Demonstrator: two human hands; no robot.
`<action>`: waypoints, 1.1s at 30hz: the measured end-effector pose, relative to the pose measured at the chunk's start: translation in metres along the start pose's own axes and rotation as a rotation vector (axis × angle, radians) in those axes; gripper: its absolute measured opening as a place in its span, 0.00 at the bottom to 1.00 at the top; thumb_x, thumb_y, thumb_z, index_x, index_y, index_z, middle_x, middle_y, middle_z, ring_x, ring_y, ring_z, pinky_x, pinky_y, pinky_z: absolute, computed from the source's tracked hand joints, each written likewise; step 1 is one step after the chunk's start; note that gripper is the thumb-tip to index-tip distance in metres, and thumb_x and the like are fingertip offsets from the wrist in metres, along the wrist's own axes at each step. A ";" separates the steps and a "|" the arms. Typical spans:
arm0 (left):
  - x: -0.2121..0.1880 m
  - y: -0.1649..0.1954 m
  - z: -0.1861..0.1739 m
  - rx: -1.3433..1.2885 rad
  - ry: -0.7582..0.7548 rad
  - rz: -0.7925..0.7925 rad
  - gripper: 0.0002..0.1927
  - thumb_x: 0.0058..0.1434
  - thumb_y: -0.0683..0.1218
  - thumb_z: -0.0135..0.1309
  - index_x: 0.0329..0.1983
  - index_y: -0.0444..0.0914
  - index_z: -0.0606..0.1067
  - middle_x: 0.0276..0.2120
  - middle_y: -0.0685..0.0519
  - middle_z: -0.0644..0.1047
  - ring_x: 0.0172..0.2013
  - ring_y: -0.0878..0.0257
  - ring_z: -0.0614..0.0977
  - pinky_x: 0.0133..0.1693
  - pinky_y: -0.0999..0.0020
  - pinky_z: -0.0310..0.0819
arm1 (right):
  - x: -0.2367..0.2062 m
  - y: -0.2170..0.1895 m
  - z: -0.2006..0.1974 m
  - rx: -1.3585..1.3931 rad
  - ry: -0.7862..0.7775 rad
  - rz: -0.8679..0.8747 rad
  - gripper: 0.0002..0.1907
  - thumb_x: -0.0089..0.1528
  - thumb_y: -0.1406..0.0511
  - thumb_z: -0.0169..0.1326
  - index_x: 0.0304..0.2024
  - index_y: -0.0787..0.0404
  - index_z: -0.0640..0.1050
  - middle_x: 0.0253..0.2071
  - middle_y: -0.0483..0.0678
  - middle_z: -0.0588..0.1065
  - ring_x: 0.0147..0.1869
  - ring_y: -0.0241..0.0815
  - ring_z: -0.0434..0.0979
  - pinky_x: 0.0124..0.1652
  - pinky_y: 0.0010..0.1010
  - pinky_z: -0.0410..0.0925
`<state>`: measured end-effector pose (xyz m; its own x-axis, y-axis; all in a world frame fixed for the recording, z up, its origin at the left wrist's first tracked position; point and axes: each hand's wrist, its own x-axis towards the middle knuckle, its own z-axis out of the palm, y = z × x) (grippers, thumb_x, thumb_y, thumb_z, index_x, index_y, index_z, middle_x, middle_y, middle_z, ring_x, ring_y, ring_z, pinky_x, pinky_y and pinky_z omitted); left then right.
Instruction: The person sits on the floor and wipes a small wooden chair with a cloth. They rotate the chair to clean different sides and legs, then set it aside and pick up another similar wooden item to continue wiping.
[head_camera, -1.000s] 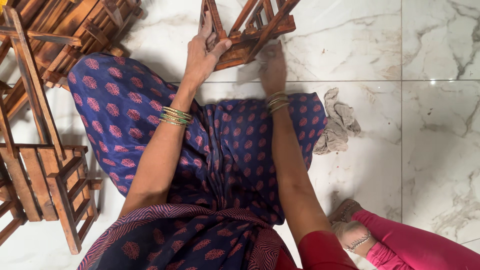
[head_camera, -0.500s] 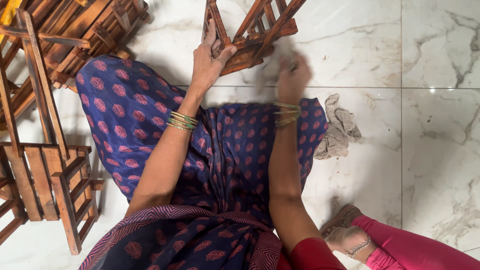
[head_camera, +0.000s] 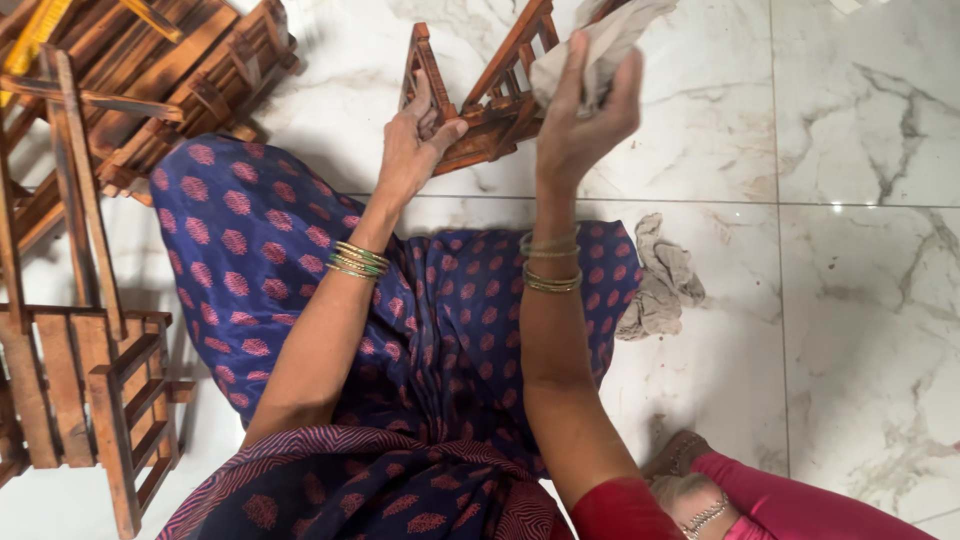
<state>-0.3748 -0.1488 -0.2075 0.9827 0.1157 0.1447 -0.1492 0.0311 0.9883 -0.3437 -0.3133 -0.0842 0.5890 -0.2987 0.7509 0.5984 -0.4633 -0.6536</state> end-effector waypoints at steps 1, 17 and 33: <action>0.000 0.001 0.001 0.056 0.011 -0.027 0.46 0.64 0.44 0.63 0.76 0.28 0.49 0.35 0.61 0.73 0.35 0.76 0.71 0.40 0.82 0.69 | -0.007 0.003 0.000 0.040 -0.021 0.052 0.07 0.67 0.66 0.57 0.35 0.62 0.75 0.27 0.41 0.73 0.24 0.29 0.68 0.24 0.21 0.62; 0.001 -0.002 0.005 0.144 0.018 -0.124 0.48 0.62 0.47 0.64 0.77 0.30 0.51 0.22 0.62 0.67 0.24 0.73 0.66 0.29 0.78 0.65 | -0.011 0.129 -0.240 -0.138 0.639 0.058 0.21 0.70 0.64 0.48 0.63 0.70 0.71 0.58 0.56 0.76 0.62 0.49 0.77 0.61 0.36 0.73; 0.021 -0.003 -0.011 0.206 -0.092 -0.110 0.46 0.63 0.47 0.64 0.78 0.30 0.52 0.27 0.54 0.63 0.30 0.67 0.64 0.37 0.75 0.67 | -0.024 0.064 0.008 0.083 0.036 0.023 0.13 0.73 0.63 0.54 0.55 0.65 0.76 0.46 0.50 0.80 0.48 0.41 0.82 0.49 0.31 0.76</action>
<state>-0.3546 -0.1359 -0.2079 0.9991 0.0316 0.0298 -0.0242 -0.1653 0.9859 -0.3155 -0.3292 -0.1444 0.5839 -0.3386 0.7379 0.6289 -0.3861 -0.6748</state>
